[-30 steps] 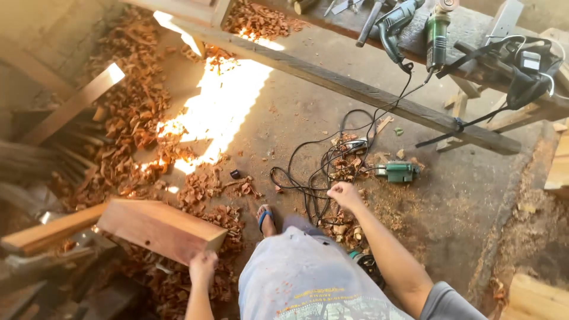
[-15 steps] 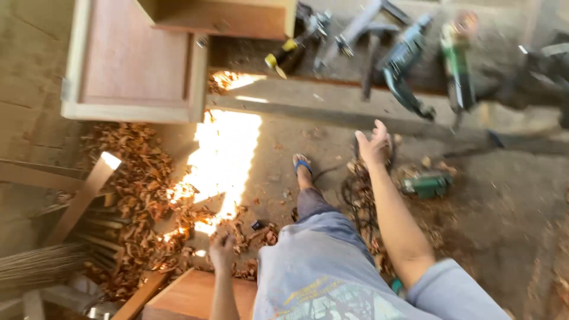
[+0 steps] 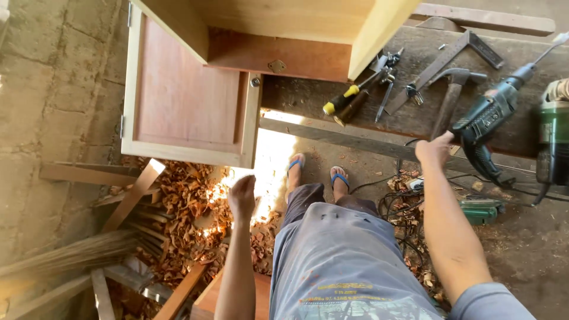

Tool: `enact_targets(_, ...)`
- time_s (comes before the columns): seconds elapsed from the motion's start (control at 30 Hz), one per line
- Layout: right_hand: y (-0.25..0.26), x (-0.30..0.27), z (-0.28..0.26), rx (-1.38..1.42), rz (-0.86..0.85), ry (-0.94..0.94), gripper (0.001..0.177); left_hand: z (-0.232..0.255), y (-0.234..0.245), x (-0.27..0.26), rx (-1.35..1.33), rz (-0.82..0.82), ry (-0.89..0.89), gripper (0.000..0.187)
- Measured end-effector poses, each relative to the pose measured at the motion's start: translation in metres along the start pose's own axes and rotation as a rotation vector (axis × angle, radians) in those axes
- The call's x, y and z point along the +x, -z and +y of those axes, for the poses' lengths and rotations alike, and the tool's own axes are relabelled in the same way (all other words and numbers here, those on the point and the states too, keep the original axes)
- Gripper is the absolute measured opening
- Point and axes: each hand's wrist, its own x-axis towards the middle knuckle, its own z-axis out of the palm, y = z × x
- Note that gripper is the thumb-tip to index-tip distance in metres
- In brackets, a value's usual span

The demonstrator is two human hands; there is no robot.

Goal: The person hammers hinge plates into place on a wooden cabinet, then uses a screwdriver to drive screws securing the hinges to the cabinet and drawer front. They fit the drawer into the cabinet, adjust its position, and finally set the assembled piece down on the wood-shaving-covered floor.

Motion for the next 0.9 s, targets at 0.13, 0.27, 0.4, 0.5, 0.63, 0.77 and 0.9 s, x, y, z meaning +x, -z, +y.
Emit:
enact_targets(0.13, 0.025, -0.007, -0.02, 0.184, 0.032, -0.112, 0.046, 0.084, -0.002, 0.136, 0.059, -0.077, -0.089, 0.022)
enact_targets(0.27, 0.01, -0.064, -0.009, 0.956, -0.128, 0.066, 0.012, 0.135, -0.024, 0.239, -0.085, -0.142, -0.422, 0.015)
enact_targets(0.4, 0.007, -0.187, -0.092, 1.1, -0.193, 0.053, 0.012, 0.153, -0.069, 0.319, -0.115, -0.321, -0.636, 0.014)
enact_targets(0.5, -0.026, -0.232, -0.096, 0.999, -0.171, 0.037, 0.011, 0.138, -0.112, 0.352, -0.081, -0.405, -0.771, 0.014)
enact_targets(0.63, -0.022, -0.25, -0.13, 0.764, -0.201, 0.017, 0.021, 0.153, -0.123, 0.366, -0.119, -0.577, -0.675, 0.016)
enact_targets(0.77, -0.042, -0.244, -0.131, 0.498, -0.268, 0.235, 0.034, 0.146, -0.137, 0.377, -0.072, -0.59, -0.823, 0.016)
enact_targets(0.9, -0.043, -0.23, -0.178, 0.361, -0.311, 0.555, 0.053, 0.132, -0.145, 0.384, -0.021, -0.558, -0.841, 0.022)
